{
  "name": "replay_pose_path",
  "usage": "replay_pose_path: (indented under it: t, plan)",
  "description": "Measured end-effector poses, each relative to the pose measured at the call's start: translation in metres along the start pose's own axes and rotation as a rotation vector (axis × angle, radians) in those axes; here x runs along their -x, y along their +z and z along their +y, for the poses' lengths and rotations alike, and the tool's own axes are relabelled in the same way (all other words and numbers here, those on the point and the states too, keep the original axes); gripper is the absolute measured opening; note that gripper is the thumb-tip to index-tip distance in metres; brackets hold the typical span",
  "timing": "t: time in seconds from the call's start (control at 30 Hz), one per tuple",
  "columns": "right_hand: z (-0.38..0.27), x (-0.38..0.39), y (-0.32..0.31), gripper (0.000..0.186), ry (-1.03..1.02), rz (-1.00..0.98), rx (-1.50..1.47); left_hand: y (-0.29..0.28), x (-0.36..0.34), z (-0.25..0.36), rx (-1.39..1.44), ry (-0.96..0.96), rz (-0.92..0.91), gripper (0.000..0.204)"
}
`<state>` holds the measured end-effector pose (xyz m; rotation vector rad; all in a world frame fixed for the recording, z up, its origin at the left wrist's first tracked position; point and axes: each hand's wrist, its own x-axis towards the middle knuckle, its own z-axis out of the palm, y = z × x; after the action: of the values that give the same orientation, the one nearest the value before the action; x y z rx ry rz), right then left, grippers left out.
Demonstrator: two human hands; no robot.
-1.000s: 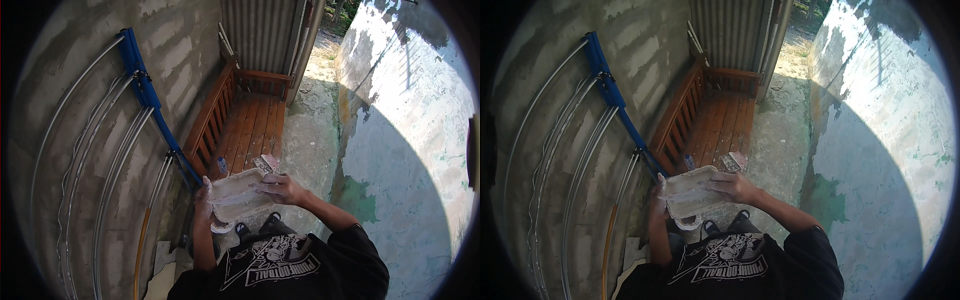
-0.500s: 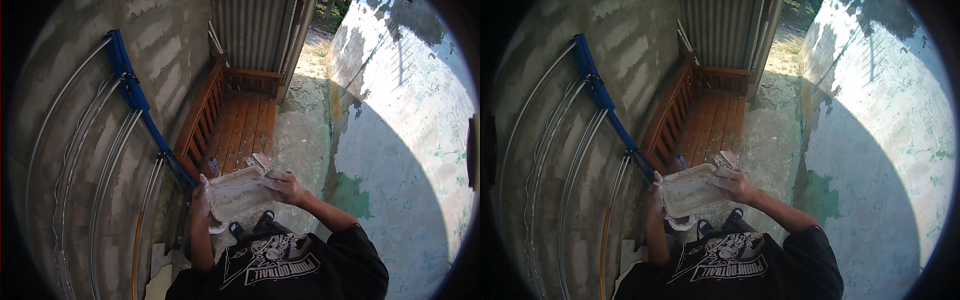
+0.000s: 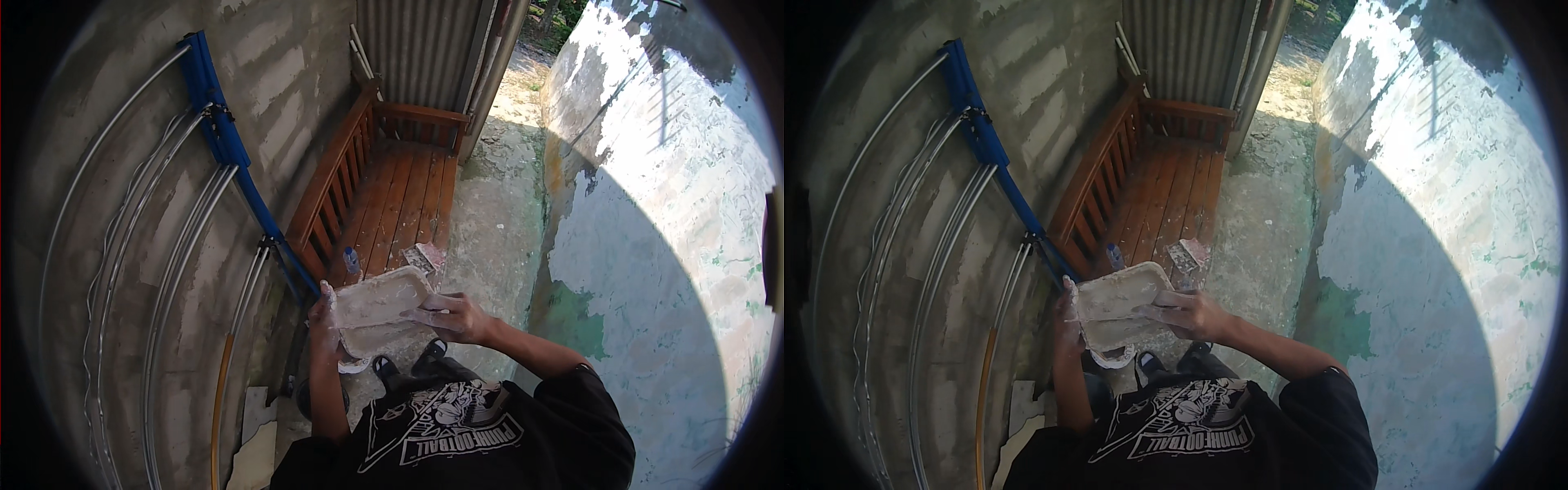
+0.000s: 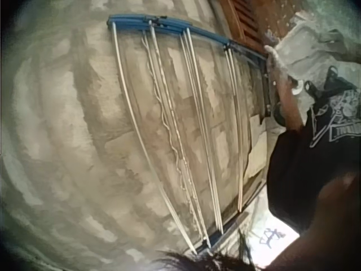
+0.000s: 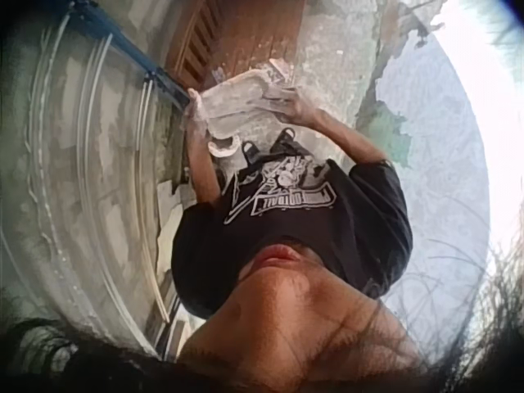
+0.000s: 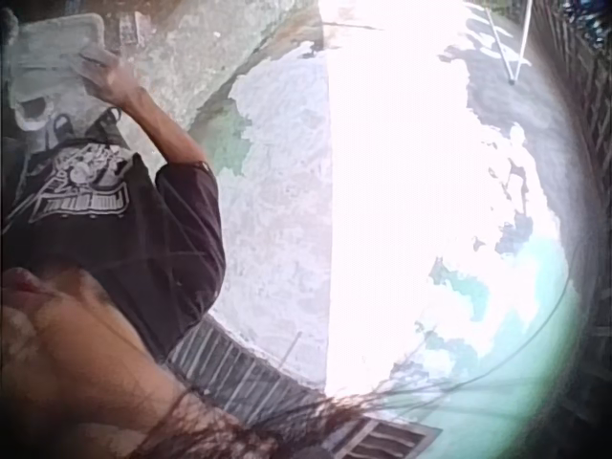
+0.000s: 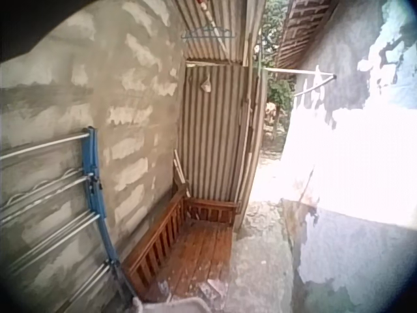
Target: Applying plaster or putty to an outdoor wall using a spatula.
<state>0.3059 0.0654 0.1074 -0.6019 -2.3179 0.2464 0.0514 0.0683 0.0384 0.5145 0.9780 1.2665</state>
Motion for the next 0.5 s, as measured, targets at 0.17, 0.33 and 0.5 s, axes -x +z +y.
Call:
replay_pose_path:
  t: [0.17,0.33,0.5]
  plan:
    - [-0.003,-0.009,-0.01,0.053,0.066,0.027,-0.084,-0.009,0.0,0.001,0.048,-0.015,0.049,0.05]
    - [-0.001,-0.009,-0.002,0.061,0.036,-0.08,-0.074,0.004,0.007,0.012,0.052,-0.039,0.092,0.049]
    - [0.002,-0.012,0.004,0.056,-0.003,0.002,-0.032,0.001,0.002,0.004,0.034,-0.04,0.097,0.052]
